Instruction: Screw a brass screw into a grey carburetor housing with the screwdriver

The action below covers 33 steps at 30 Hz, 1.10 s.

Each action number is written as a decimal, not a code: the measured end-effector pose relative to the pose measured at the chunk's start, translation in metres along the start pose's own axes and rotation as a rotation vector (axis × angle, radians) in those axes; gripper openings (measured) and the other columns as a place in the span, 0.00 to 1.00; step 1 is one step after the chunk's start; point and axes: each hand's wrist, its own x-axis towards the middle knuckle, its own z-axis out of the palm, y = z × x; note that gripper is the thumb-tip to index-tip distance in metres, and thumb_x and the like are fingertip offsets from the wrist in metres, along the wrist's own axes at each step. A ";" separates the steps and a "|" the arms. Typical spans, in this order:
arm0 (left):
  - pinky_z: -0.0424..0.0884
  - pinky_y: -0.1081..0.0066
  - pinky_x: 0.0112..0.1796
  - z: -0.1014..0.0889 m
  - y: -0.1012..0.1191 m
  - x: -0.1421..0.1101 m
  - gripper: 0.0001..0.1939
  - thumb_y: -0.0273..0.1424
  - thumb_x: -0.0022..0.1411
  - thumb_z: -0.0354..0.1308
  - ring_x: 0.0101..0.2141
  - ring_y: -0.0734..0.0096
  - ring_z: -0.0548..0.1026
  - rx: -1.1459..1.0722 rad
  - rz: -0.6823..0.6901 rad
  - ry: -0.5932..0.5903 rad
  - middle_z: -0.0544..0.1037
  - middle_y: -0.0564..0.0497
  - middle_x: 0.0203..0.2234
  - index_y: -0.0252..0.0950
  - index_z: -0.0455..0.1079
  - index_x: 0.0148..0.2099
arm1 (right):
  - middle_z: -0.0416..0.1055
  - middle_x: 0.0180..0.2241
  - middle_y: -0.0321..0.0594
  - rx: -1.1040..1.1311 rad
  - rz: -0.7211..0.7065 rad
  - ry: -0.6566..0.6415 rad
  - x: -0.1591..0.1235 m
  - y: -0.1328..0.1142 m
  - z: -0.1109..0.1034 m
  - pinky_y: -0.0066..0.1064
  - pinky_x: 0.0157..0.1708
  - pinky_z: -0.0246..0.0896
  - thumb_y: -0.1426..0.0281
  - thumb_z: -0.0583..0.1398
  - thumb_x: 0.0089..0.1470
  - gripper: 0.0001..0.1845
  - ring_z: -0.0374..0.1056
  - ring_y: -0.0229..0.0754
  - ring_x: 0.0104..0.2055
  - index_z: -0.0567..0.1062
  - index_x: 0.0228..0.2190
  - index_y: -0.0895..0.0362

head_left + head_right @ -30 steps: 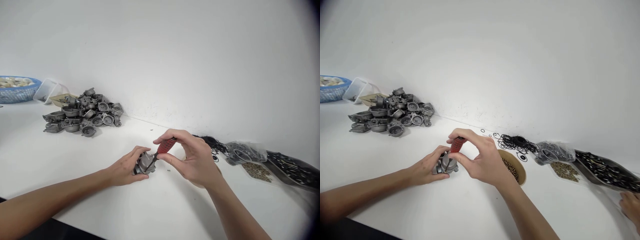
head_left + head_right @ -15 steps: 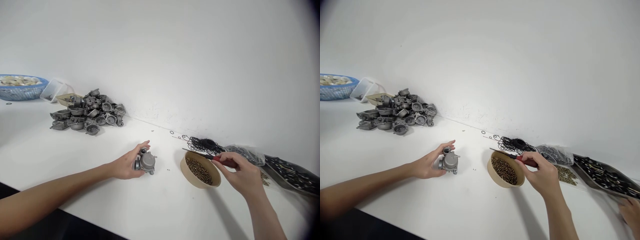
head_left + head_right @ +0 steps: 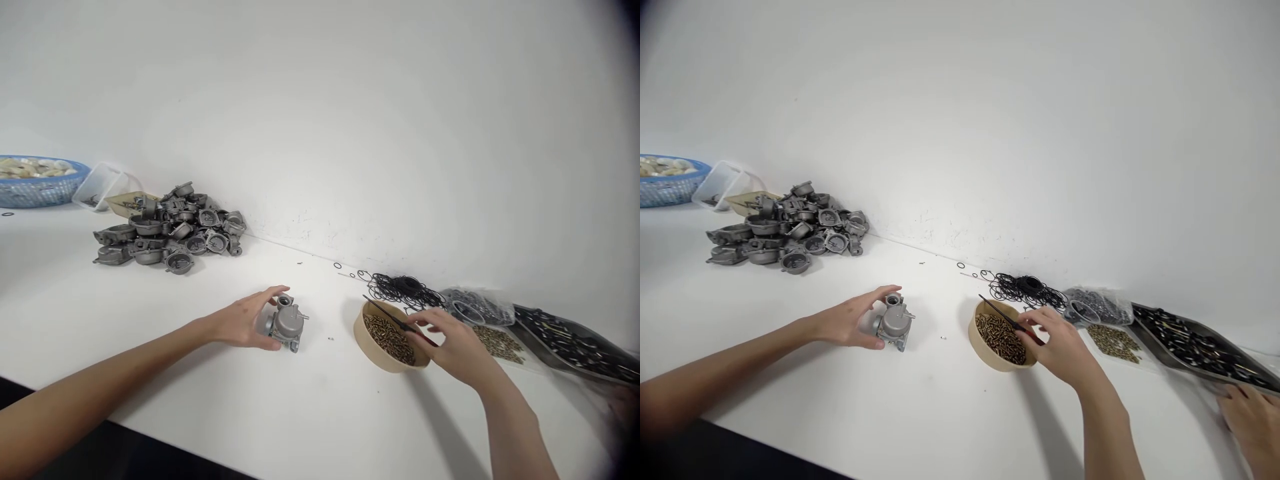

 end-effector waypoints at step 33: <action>0.68 0.67 0.41 0.018 0.016 0.006 0.18 0.45 0.73 0.48 0.38 0.65 0.77 0.083 -0.139 0.099 0.81 0.53 0.37 0.45 0.77 0.47 | 0.77 0.49 0.55 0.064 0.405 0.862 -0.007 -0.023 -0.016 0.47 0.44 0.73 0.56 0.76 0.40 0.49 0.76 0.58 0.46 0.72 0.62 0.54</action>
